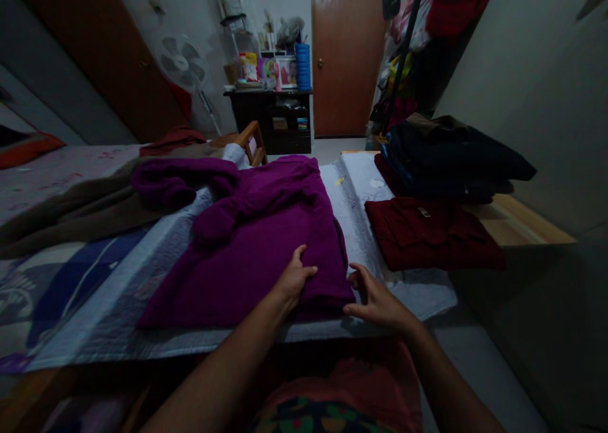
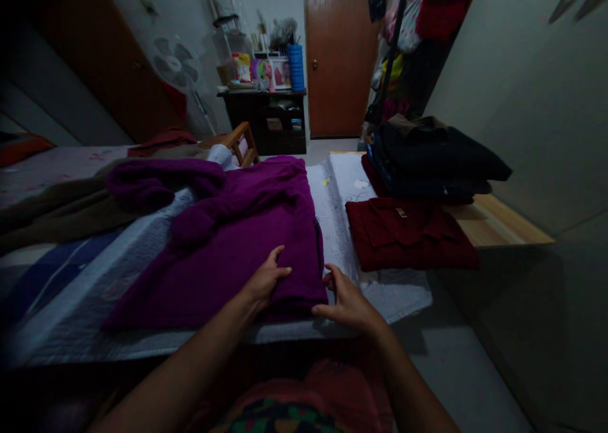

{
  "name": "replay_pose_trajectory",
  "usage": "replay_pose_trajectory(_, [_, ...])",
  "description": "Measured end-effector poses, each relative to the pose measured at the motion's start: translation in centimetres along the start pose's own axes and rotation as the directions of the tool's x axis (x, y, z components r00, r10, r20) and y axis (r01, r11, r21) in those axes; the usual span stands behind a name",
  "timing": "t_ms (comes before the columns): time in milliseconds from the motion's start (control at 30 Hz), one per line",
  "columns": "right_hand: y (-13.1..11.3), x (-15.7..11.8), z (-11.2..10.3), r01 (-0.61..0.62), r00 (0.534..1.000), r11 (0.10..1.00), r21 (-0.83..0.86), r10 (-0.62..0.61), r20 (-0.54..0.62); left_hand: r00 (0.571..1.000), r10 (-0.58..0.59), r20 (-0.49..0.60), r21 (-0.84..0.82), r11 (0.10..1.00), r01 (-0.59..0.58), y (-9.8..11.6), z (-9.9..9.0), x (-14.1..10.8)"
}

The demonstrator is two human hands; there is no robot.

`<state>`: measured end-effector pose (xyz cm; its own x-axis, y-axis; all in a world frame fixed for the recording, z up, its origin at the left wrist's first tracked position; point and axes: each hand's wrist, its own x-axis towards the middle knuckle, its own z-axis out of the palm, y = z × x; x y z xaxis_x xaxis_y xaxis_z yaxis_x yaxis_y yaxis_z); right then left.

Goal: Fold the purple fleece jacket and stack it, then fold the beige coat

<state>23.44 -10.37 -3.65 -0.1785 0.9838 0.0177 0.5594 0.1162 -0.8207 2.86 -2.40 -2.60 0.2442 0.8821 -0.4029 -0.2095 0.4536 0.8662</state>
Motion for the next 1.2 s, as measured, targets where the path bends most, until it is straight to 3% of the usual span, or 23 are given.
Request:
replay_pose_trajectory(167, [0.1,-0.9,1.4,0.021,0.993,0.991,-0.133,-0.036,-0.114,0.998,-0.042,0.054,-0.076,0.996,0.046,0.2,0.8,-0.8])
replay_pose_trajectory(333, [0.0,-0.6,3.2,0.038,0.966,0.965,-0.261,-0.102,-0.238,0.993,0.006,0.115,-0.079,0.997,0.003,0.2,1.6,-1.7])
replay_pose_trajectory(467, [-0.1,-0.6,3.8,0.013,0.943,0.978,-0.206,-0.081,-0.324,0.991,0.068,0.119,0.029,0.997,-0.072,0.1,1.6,-1.9])
replay_pose_trajectory(600, [0.0,-1.0,4.4,0.057,0.914,0.991,-0.121,-0.101,-0.393,0.981,0.148,0.124,0.264,0.948,-0.176,0.2,0.2,-1.7])
replay_pose_trajectory(700, [0.2,-1.4,5.0,0.102,0.899,0.969,-0.223,-0.186,-0.396,0.941,0.256,0.22,0.513,0.791,-0.334,0.5,-1.4,-1.6])
replay_pose_trajectory(767, [0.2,-1.6,5.3,0.087,0.894,0.941,-0.328,-0.219,-0.39,0.925,0.229,0.304,0.685,0.622,-0.379,0.9,-2.3,-1.5])
replay_pose_trajectory(900, [-0.5,-1.3,5.5,0.068,0.894,0.879,-0.472,-0.264,-0.362,0.927,0.13,0.352,0.898,0.233,-0.374,2.1,-2.9,-1.5])
replay_pose_trajectory(1000, [-0.8,-0.6,5.4,0.124,0.896,0.847,-0.518,-0.32,-0.309,0.928,0.185,0.322,0.935,0.089,-0.342,3.1,-2.4,-0.5])
replay_pose_trajectory(1067, [-0.6,-0.2,5.4,0.223,0.88,0.821,-0.525,-0.401,-0.253,0.926,0.235,0.295,0.935,0.128,-0.33,3.7,-1.9,1.1])
replay_pose_trajectory(1200, [-0.4,0.2,4.5,0.401,0.877,0.804,-0.44,-0.475,-0.069,0.902,0.322,0.289,0.825,0.394,-0.405,4.5,-0.5,6.3])
